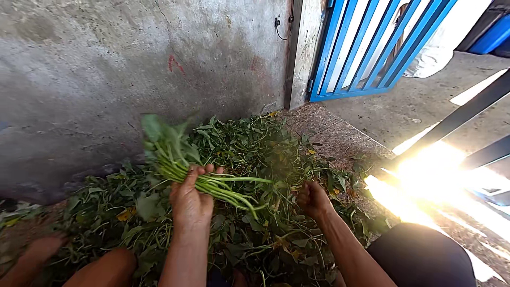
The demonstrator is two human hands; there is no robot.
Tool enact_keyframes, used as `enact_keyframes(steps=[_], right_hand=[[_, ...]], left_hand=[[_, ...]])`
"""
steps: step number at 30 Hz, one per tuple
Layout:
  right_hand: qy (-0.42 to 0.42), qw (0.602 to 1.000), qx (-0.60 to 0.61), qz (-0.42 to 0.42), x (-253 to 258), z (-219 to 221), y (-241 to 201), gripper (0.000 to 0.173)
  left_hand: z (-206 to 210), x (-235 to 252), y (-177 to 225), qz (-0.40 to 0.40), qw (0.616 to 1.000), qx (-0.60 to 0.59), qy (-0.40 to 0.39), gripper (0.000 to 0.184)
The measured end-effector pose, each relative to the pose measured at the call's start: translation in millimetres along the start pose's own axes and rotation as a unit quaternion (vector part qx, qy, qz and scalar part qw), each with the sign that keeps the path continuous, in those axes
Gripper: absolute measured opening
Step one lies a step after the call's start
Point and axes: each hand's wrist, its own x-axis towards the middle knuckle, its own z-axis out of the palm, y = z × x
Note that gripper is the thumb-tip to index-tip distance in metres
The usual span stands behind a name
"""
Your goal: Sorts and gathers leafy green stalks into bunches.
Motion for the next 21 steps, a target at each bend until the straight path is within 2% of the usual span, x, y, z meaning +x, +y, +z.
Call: enact_keyframes(steps=[1, 2, 3, 4, 5, 7, 8, 10, 12, 15, 17, 18, 21], right_hand=[[-0.048, 0.981, -0.186, -0.007, 2, -18, 7, 0.039], [-0.108, 0.922, -0.371, 0.007, 3, -33, 14, 0.031], [-0.158, 0.837, -0.524, 0.029, 6, -41, 27, 0.026], [-0.191, 0.745, -0.638, 0.040, 11, -46, 47, 0.029], [-0.204, 0.660, -0.722, 0.042, 15, -51, 68, 0.032], [-0.180, 0.533, -0.826, 0.041, 15, -52, 102, 0.043], [-0.172, 0.479, -0.860, 0.035, 14, -53, 115, 0.046], [-0.176, 0.408, -0.896, 0.006, 12, -58, 130, 0.042], [-0.196, 0.374, -0.906, -0.026, 4, -53, 127, 0.034], [-0.211, 0.402, -0.888, -0.075, -10, -42, 111, 0.035], [-0.219, 0.438, -0.871, -0.041, -10, -47, 110, 0.039], [-0.222, 0.441, -0.870, -0.019, -8, -55, 113, 0.042], [-0.206, 0.412, -0.888, -0.013, 2, -72, 125, 0.044]], left_hand=[[-2, 3, 6, 0.007, 1.000, -0.001, 0.013, 0.008], [-3, 4, 10, 0.006, 1.000, -0.001, 0.031, 0.011], [-3, 4, 11, -0.003, 0.999, 0.001, 0.042, 0.012], [-3, 3, 9, -0.019, 0.999, 0.003, 0.046, 0.013], [-3, 0, 5, -0.038, 0.998, 0.004, 0.045, 0.014], [2, -5, -1, -0.071, 0.996, 0.016, 0.046, 0.014], [3, -6, -3, -0.083, 0.995, 0.023, 0.045, 0.015], [5, -7, -5, -0.094, 0.994, 0.035, 0.041, 0.016], [6, -5, -4, -0.092, 0.994, 0.042, 0.035, 0.017], [4, -4, -2, -0.085, 0.995, 0.052, 0.024, 0.016], [2, -5, -3, -0.089, 0.994, 0.055, 0.020, 0.016], [1, -7, -5, -0.097, 0.994, 0.056, 0.016, 0.016], [3, -8, -11, -0.116, 0.991, 0.062, 0.008, 0.016]])
